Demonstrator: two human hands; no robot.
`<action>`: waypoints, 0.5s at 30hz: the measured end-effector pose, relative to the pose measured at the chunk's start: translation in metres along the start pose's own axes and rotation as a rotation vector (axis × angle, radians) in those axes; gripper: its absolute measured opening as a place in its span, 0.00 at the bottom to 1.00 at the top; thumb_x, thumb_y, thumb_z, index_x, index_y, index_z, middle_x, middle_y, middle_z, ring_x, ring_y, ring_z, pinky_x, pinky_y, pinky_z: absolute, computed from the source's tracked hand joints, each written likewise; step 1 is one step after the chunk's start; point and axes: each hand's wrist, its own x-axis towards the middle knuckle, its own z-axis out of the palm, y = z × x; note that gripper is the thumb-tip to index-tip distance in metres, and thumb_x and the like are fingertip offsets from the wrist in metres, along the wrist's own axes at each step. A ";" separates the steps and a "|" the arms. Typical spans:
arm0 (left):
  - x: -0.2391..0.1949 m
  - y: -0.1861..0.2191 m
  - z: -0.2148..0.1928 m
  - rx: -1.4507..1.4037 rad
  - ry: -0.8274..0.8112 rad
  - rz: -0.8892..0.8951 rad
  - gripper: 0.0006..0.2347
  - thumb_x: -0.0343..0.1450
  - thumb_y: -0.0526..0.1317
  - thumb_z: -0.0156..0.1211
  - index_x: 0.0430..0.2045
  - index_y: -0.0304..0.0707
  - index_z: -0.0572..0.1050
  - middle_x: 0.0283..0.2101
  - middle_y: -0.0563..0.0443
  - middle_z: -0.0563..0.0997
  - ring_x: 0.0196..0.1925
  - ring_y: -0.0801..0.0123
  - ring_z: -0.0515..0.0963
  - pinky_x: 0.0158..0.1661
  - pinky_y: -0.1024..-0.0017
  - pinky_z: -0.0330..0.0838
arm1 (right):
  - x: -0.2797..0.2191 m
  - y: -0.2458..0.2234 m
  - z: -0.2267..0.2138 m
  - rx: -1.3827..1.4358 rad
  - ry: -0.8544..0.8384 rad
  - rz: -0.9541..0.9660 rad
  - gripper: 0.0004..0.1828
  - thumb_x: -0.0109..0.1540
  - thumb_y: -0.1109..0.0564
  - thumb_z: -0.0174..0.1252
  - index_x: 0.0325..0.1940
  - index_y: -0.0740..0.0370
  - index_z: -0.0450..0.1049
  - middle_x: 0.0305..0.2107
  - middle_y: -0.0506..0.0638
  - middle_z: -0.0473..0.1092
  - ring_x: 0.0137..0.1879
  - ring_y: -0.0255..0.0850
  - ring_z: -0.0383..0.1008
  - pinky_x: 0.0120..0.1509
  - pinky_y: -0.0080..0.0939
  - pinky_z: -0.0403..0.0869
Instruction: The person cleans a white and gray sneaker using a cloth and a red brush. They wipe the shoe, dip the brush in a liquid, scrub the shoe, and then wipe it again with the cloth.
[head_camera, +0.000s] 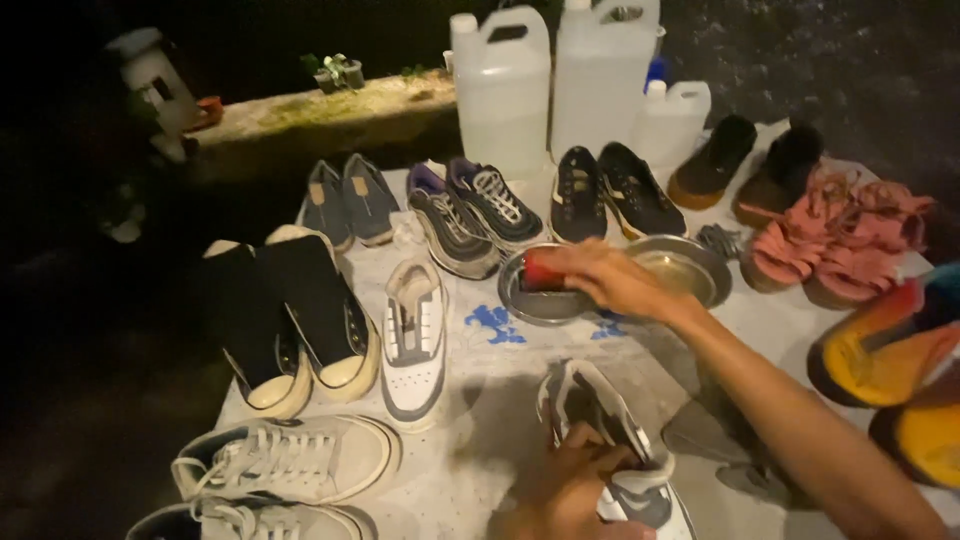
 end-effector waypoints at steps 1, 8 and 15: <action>-0.002 0.021 -0.025 -0.034 -0.140 -0.191 0.36 0.60 0.66 0.47 0.64 0.55 0.66 0.55 0.45 0.68 0.66 0.50 0.60 0.59 0.48 0.59 | 0.000 -0.004 -0.005 0.024 -0.150 -0.041 0.31 0.64 0.64 0.58 0.72 0.51 0.64 0.45 0.49 0.69 0.53 0.42 0.66 0.63 0.48 0.63; -0.003 -0.001 0.006 -0.074 -0.042 -0.192 0.37 0.56 0.67 0.53 0.60 0.54 0.70 0.53 0.47 0.62 0.57 0.57 0.68 0.61 0.57 0.59 | 0.006 0.011 -0.025 0.069 0.009 -0.130 0.35 0.61 0.63 0.66 0.71 0.49 0.65 0.60 0.48 0.73 0.66 0.47 0.75 0.77 0.56 0.68; -0.005 -0.013 0.017 -0.064 0.009 -0.138 0.38 0.58 0.69 0.50 0.63 0.53 0.69 0.54 0.43 0.66 0.60 0.52 0.69 0.67 0.54 0.49 | 0.008 0.011 -0.012 -0.059 -0.466 -0.124 0.44 0.64 0.70 0.55 0.80 0.43 0.51 0.29 0.45 0.58 0.31 0.36 0.64 0.63 0.47 0.65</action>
